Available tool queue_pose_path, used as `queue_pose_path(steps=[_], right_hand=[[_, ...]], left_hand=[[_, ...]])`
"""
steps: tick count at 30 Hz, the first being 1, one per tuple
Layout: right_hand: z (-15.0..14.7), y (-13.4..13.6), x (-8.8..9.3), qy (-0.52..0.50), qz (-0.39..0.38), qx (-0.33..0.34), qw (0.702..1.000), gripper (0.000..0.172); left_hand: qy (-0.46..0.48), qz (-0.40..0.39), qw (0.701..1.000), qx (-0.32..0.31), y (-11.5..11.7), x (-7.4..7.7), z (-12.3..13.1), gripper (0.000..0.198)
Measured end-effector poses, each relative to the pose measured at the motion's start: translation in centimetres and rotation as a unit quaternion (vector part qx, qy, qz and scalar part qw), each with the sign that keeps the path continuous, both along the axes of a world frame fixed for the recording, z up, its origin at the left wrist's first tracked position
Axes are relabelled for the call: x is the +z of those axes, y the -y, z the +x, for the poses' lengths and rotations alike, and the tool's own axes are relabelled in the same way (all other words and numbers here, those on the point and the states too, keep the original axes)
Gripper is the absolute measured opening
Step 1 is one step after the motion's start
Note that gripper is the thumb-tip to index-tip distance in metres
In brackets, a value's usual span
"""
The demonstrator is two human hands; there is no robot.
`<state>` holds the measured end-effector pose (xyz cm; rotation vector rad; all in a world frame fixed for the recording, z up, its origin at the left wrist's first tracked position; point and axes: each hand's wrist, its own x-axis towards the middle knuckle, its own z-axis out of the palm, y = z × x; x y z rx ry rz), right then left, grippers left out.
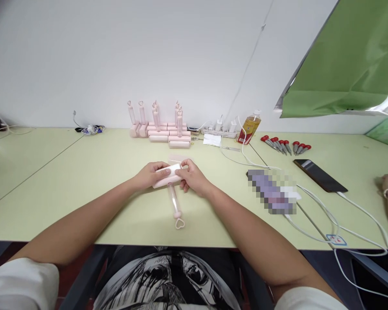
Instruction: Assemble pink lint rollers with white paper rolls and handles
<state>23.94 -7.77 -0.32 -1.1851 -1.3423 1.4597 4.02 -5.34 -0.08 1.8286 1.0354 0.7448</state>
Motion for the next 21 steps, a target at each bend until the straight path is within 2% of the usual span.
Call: queue_pose_path(steps=[5, 9, 21], right_hand=[[0.6, -0.3, 0.0, -0.009, 0.000, 0.063, 0.998, 0.047], [0.6, -0.3, 0.1, -0.015, -0.012, 0.085, 0.996, 0.051], [0.5, -0.5, 1.0, -0.028, -0.032, 0.048, 0.998, 0.049]], left_hand=[[-0.079, 0.058, 0.993, -0.073, 0.2, 0.6, -0.5, 0.051], [-0.124, 0.095, 0.982, -0.109, 0.6, 0.9, -0.5, 0.050], [-0.054, 0.122, 0.988, -0.082, -0.3, 0.3, 0.0, 0.046]])
